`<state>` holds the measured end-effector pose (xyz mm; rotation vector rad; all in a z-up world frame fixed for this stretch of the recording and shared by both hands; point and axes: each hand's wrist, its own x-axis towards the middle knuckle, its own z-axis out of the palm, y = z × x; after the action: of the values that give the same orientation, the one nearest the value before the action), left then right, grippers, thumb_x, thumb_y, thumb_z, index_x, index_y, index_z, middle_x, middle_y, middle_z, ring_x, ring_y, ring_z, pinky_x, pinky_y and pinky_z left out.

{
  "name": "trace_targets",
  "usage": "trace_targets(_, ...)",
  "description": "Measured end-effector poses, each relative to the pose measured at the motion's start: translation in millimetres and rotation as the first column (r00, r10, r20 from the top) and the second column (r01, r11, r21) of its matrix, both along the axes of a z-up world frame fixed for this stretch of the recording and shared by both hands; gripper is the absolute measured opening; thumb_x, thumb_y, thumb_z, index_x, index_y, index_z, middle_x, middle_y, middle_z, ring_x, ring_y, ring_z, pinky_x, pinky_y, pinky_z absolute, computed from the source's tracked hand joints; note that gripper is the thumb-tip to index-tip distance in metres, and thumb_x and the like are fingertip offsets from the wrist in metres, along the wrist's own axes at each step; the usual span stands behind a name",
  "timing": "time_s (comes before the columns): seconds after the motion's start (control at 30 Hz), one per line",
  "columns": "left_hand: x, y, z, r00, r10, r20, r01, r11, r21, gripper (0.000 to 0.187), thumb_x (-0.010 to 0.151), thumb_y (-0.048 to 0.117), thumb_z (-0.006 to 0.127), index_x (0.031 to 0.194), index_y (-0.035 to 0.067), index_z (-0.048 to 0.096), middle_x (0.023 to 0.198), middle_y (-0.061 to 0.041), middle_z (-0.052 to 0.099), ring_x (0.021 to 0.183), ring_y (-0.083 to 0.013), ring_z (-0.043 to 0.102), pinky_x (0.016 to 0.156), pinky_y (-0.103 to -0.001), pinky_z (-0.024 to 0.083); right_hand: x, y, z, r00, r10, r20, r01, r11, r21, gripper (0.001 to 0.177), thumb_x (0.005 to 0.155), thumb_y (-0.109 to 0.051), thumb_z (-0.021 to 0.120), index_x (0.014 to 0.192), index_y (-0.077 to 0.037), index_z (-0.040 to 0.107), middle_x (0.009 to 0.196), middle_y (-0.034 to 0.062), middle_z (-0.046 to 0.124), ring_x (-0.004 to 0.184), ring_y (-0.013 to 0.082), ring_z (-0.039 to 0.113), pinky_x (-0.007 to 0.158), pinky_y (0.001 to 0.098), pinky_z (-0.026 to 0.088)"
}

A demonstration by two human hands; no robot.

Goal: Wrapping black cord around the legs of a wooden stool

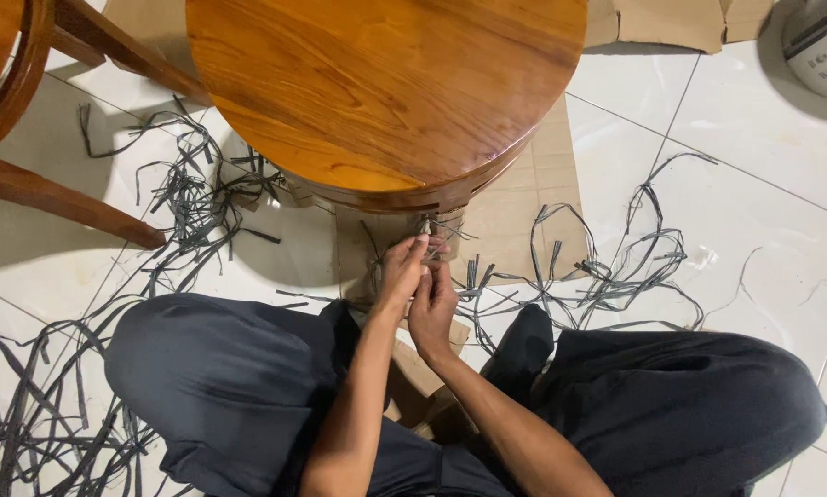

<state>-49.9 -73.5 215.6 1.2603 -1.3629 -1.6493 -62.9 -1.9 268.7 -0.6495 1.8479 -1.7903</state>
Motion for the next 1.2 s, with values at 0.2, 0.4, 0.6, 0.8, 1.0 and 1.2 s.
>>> trace_targets(0.2,10.4,-2.4,7.0,0.984,-0.132,-0.123,0.133,0.991,0.0,0.019,0.1,0.016,0.064,0.103,0.009,0.082,0.083,-0.013,0.078,0.089,-0.0134,0.07,0.091,-0.032,0.056,8.4,9.4,-13.1,0.983,0.14,-0.118,-0.132,0.989,0.069,0.012,0.101,-0.005,0.048,0.102,-0.006,0.06,0.073,0.0257,0.059,0.063,0.0321,0.059,0.064,0.0437,0.05)
trace_targets(0.4,11.6,-3.8,-26.2,0.98,-0.069,-0.188,0.094,0.988,0.126,0.017,0.103,0.019,0.063,0.101,0.007,0.076,0.075,-0.006,0.074,0.074,-0.0097,0.07,0.068,-0.023,0.058,-4.6,5.4,-45.6,0.99,0.117,-0.077,-0.108,0.987,0.12,0.016,0.101,-0.005,0.046,0.102,-0.004,0.062,0.078,0.0248,0.062,0.07,0.033,0.06,0.07,0.0469,0.05)
trace_targets(0.6,14.5,-1.5,-29.9,0.97,0.006,-0.244,0.046,0.978,0.203,0.018,0.105,0.015,0.061,0.1,0.001,0.071,0.079,-0.01,0.072,0.078,-0.0132,0.07,0.071,-0.026,0.061,-47.4,-21.3,-63.0,0.877,-0.089,0.473,0.035,0.992,0.121,0.024,0.104,-0.028,0.052,0.09,-0.012,0.063,0.078,0.0004,0.06,0.07,0.0124,0.054,0.066,0.0275,0.047)
trace_targets(0.8,20.4,-1.0,-14.2,0.97,-0.101,-0.223,0.107,0.994,0.014,0.02,0.106,0.02,0.06,0.099,0.006,0.072,0.077,-0.007,0.072,0.082,-0.0115,0.068,0.084,-0.026,0.053,-58.9,-29.0,-33.2,0.739,0.024,0.674,-0.028,1.0,-0.005,0.009,0.096,-0.012,0.064,0.089,-0.007,0.063,0.063,-0.0001,0.059,0.058,0.01,0.06,0.065,0.0252,0.054)
trace_targets(1.0,33.3,-2.5,-40.8,0.971,-0.239,-0.011,0.238,0.969,-0.064,0.006,0.096,0.016,0.075,0.094,0.012,0.077,0.068,-0.003,0.073,0.071,-0.0061,0.062,0.072,-0.022,0.051,-60.6,-23.1,-16.4,0.732,-0.052,0.679,0.051,0.998,0.022,0.013,0.096,-0.012,0.056,0.087,-0.006,0.063,0.067,0.0082,0.06,0.056,0.016,0.058,0.051,0.0295,0.052)
trace_targets(1.2,42.4,-13.7,-50.0,1.0,-0.013,-0.002,0.013,0.993,0.119,0.021,0.098,0.026,0.072,0.098,0.005,0.072,0.075,-0.007,0.071,0.064,-0.0123,0.069,0.05,-0.021,0.055,-82.5,-18.3,-46.2,0.706,-0.198,0.68,0.171,0.979,0.107,0.016,0.093,-0.021,0.05,0.078,-0.016,0.049,0.061,-0.0051,0.036,0.05,0.0091,0.039,0.047,0.026,0.047)
